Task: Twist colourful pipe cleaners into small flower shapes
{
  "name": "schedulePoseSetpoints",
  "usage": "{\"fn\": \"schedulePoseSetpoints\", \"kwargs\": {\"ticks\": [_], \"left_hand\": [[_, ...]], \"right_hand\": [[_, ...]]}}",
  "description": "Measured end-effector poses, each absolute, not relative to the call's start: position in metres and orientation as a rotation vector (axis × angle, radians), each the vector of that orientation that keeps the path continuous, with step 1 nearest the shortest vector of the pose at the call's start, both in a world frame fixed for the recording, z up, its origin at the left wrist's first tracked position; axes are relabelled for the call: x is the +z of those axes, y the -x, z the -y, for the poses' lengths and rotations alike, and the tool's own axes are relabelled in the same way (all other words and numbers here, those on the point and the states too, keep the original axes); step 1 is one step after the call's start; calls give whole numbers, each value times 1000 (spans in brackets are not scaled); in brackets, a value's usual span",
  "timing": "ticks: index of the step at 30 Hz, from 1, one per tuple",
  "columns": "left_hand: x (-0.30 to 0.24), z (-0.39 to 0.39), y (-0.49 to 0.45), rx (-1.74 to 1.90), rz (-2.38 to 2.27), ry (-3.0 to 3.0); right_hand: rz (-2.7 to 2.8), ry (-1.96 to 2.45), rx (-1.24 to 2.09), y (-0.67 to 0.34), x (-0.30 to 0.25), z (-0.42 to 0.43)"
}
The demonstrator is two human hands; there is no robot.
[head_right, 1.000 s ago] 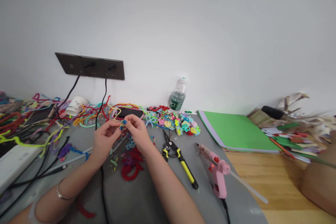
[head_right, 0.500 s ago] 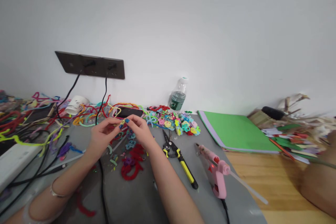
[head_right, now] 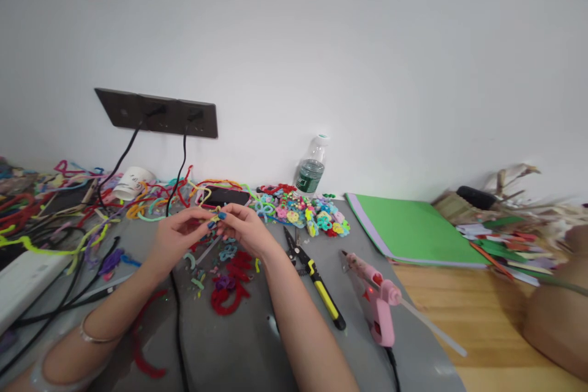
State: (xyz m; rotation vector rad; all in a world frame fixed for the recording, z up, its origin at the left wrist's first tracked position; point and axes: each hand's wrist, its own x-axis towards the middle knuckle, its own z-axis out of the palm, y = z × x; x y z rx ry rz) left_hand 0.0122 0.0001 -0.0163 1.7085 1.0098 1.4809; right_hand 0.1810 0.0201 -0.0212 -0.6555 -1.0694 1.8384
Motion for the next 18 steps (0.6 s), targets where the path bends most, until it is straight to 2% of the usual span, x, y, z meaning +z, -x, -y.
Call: {"fn": "schedulePoseSetpoints", "kwargs": {"ticks": [18], "left_hand": [[-15,0,-11,1540,-1024,-1896]], "right_hand": [[1089,573,1799,-177,-22,-20]]}}
